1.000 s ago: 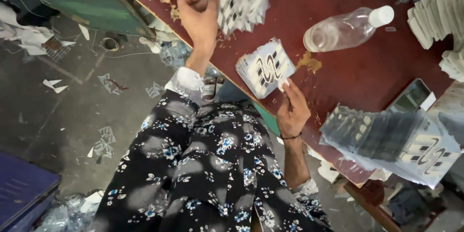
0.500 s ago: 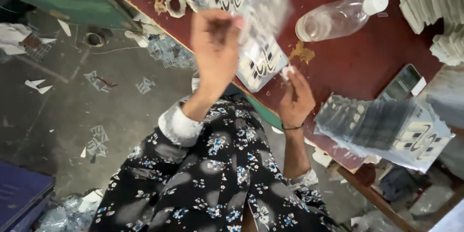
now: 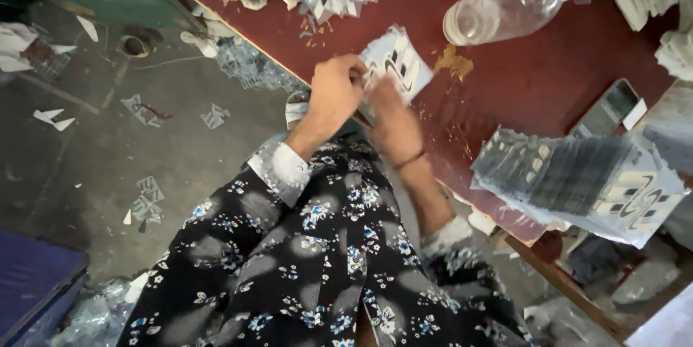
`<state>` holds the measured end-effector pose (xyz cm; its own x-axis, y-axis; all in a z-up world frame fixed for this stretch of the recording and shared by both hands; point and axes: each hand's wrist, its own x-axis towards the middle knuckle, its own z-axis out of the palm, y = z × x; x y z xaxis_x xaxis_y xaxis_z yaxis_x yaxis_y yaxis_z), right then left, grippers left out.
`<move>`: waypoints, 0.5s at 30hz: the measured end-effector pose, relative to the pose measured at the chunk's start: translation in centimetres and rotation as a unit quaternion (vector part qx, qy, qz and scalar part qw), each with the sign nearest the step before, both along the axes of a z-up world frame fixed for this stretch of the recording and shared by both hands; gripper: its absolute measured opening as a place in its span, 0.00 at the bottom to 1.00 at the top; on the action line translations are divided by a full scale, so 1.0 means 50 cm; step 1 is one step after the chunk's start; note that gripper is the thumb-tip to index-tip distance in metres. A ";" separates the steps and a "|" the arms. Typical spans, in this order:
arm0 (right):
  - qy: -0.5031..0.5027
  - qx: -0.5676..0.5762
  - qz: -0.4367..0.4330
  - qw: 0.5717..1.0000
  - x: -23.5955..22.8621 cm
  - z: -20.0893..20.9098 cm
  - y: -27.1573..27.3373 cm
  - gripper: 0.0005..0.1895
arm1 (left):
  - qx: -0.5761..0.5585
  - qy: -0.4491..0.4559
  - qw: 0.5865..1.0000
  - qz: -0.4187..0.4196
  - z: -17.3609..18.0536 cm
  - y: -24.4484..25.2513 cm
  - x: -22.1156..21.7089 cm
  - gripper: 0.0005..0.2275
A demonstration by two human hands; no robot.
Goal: The person cleans a stack of white stickers with a black design using a wet tissue. They repeatedly wipe the surface of the stickers, occasionally picking up a plastic bottle to apply more liquid to the tissue before continuing to clean the stack.
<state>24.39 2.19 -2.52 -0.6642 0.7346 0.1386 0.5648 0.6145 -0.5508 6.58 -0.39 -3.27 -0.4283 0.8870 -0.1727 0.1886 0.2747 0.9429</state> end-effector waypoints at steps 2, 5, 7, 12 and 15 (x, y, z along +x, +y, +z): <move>-0.064 0.003 -0.028 0.998 0.017 -0.003 0.043 0.28 | 0.005 0.013 1.000 -0.010 0.012 0.003 -0.001 0.07; -0.034 0.056 0.005 0.998 -0.011 -0.007 0.028 0.26 | 0.010 0.006 1.000 -0.007 -0.007 0.007 -0.014 0.06; -0.018 0.053 0.030 0.998 -0.003 -0.025 0.071 0.25 | 0.018 -0.005 1.000 -0.012 -0.010 0.017 -0.031 0.06; -0.020 0.038 0.020 0.999 -0.002 -0.031 0.067 0.23 | 0.022 -0.001 1.000 -0.022 -0.026 0.007 -0.025 0.06; -0.014 0.052 0.082 0.995 0.016 0.000 0.068 0.24 | 0.027 0.014 0.999 0.018 -0.025 0.012 -0.024 0.06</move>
